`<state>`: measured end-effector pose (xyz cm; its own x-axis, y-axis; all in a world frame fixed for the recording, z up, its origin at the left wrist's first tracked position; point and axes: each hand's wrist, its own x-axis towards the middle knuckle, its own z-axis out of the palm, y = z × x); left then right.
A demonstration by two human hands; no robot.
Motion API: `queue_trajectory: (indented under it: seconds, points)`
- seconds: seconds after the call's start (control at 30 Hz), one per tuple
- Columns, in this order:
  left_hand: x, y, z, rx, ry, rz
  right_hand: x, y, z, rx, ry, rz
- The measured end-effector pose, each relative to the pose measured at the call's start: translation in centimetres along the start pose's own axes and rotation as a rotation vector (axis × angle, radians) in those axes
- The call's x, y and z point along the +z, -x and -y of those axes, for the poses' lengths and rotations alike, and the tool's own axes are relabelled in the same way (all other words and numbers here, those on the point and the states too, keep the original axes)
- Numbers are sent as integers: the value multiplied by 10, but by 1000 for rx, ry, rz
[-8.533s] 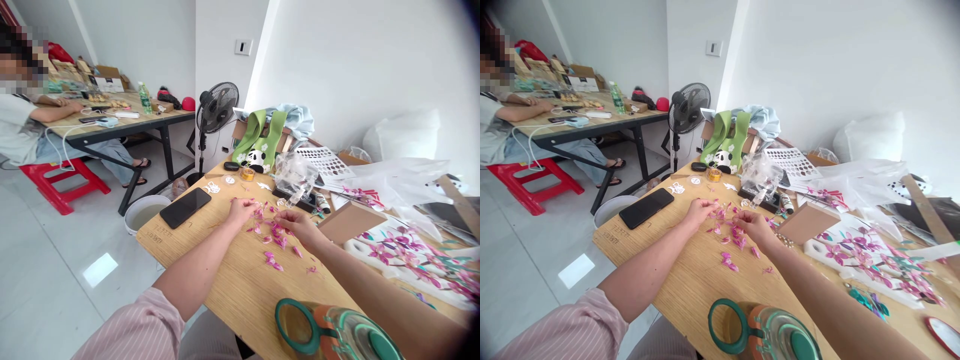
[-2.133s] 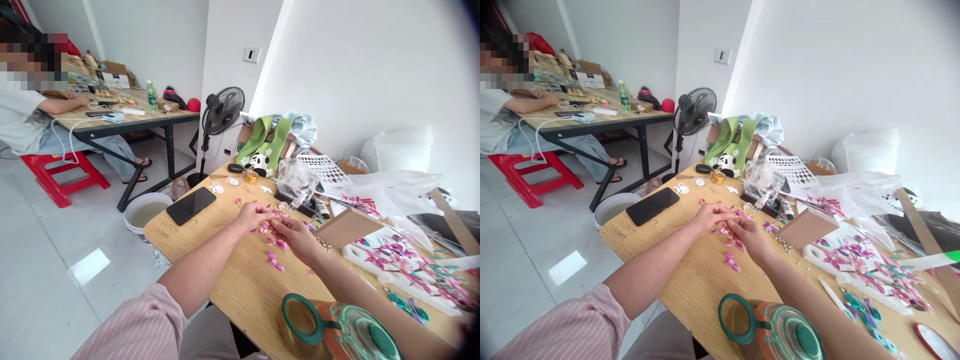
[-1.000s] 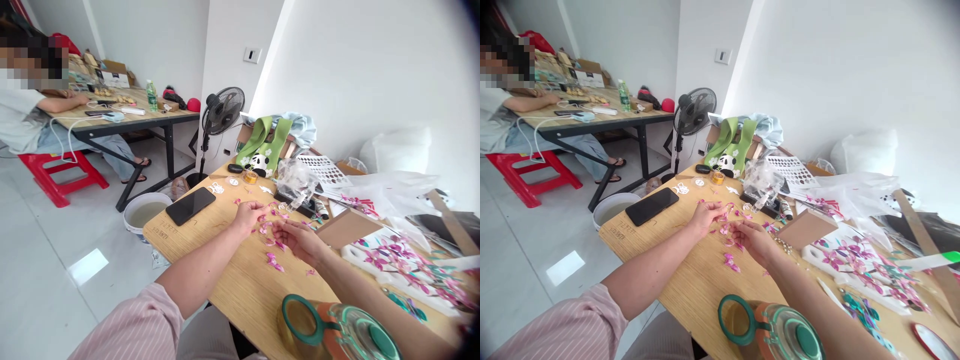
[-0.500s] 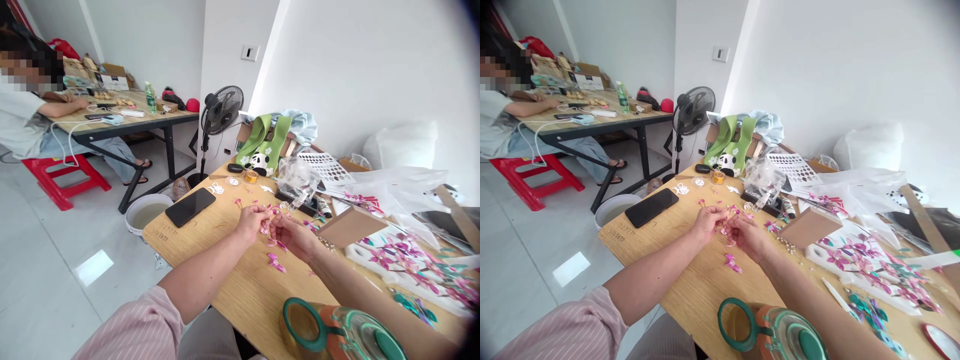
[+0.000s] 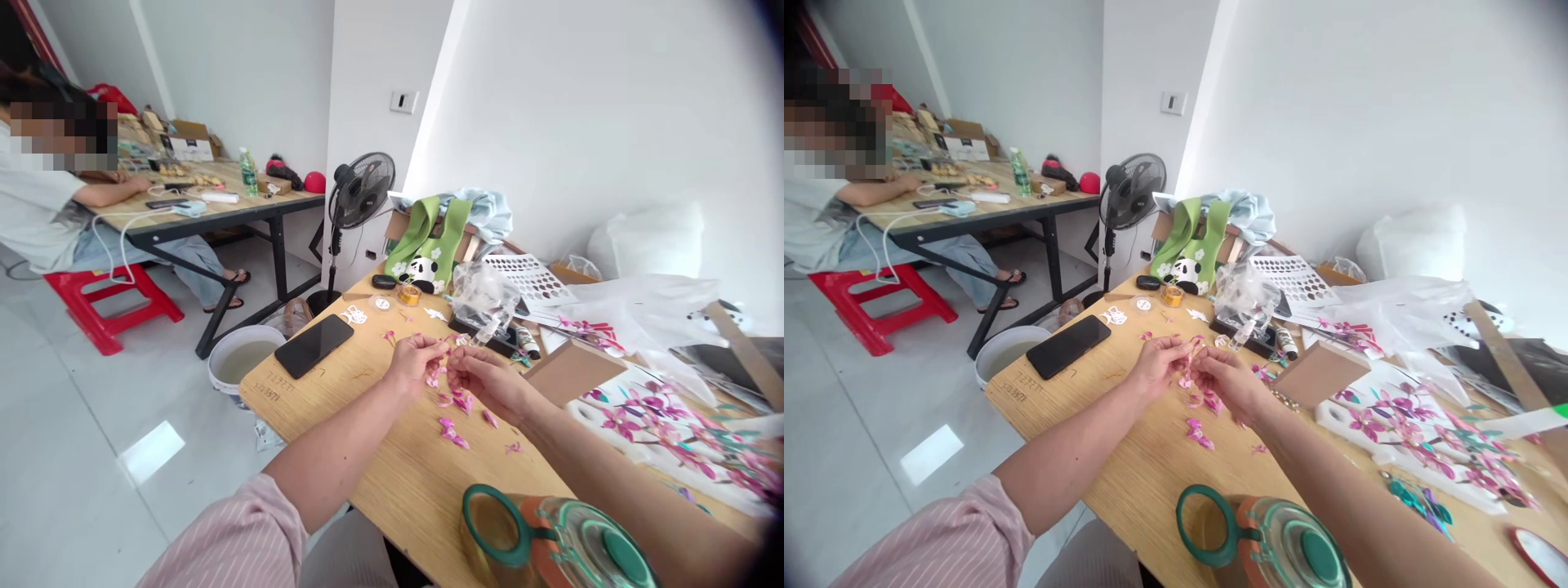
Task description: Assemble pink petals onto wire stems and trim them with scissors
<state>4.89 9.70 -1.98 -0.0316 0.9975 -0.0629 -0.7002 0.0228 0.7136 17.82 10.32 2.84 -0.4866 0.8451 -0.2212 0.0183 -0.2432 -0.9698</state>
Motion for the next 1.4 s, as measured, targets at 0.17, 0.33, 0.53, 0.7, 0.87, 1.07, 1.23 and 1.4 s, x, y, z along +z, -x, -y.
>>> queue_trajectory:
  seconds: [0.17,0.33,0.53,0.7,0.87,1.07,1.23,1.4]
  points:
    - [22,27,-36,60,-38,147,1,33,47,-141,359,48]
    - [47,75,-74,101,-123,309,2,98,88,-299,567,5]
    - [69,162,-77,119,-240,380,-7,203,78,-384,534,-53]
    - [81,217,-27,-25,-345,494,5,272,15,-255,378,-78]
    - [90,243,24,-284,-340,515,14,310,-44,-194,162,-152]
    - [102,256,56,-498,-263,547,13,337,-88,-175,46,-200]
    - [106,260,80,-585,-243,441,11,345,-111,-149,-28,-260]
    - [104,257,98,-558,-188,308,10,341,-132,-132,-263,-382]
